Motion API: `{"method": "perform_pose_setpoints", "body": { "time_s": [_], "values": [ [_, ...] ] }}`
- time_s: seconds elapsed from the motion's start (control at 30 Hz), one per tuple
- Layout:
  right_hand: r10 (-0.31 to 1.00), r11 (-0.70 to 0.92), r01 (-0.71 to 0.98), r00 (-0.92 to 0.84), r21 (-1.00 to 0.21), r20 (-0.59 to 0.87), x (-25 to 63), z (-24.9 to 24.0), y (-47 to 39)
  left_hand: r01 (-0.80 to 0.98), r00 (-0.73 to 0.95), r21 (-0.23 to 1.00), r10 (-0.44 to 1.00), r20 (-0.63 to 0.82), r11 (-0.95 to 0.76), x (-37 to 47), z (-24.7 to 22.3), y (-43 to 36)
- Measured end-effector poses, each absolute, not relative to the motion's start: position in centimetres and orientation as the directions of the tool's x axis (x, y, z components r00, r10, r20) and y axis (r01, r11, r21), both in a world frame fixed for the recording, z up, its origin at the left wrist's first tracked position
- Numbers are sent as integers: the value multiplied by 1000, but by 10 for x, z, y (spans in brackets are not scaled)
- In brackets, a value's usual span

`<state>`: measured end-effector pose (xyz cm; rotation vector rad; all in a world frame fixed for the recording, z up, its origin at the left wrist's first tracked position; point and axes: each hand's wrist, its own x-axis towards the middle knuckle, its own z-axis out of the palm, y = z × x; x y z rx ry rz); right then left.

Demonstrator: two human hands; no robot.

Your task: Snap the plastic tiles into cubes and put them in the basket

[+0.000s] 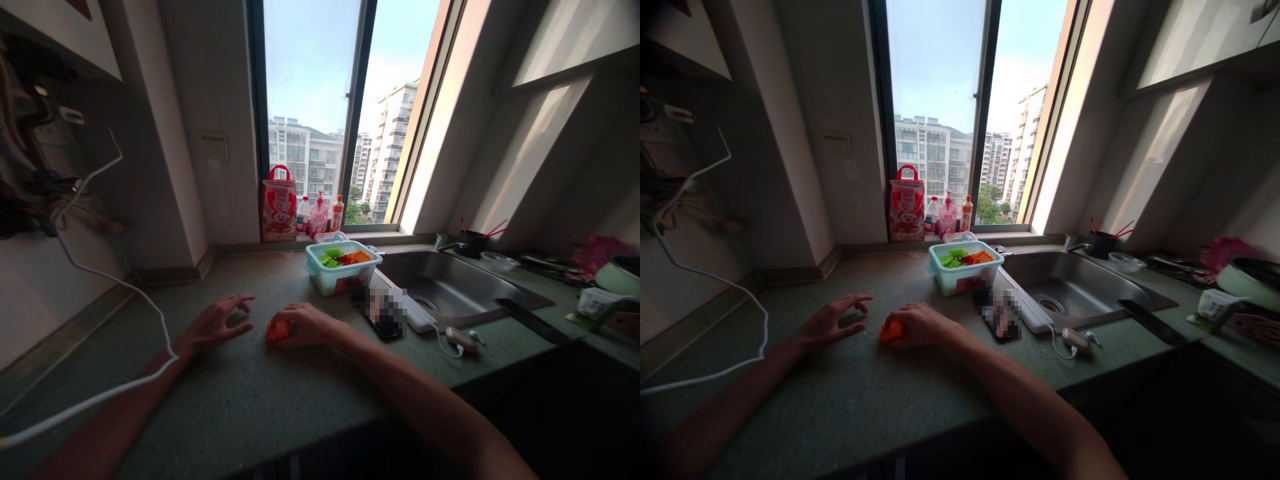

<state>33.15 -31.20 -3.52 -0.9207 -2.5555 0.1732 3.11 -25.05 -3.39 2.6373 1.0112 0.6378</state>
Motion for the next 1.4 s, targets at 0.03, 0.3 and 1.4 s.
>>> {"method": "perform_pose_setpoints", "body": {
  "time_s": [0.03,0.3,1.4],
  "values": [
    [619,785,570,-704,-243,349,332,-34,-312,588,629,378,698,342,-715,26,-36,-245],
    [517,815,565,-609,-128,602,357,-2,-317,648,501,383,747,437,-659,18,-42,-231],
    [948,-168,983,142,68,283,485,104,-213,657,517,395,765,383,-642,16,-59,-219]
  ]
}}
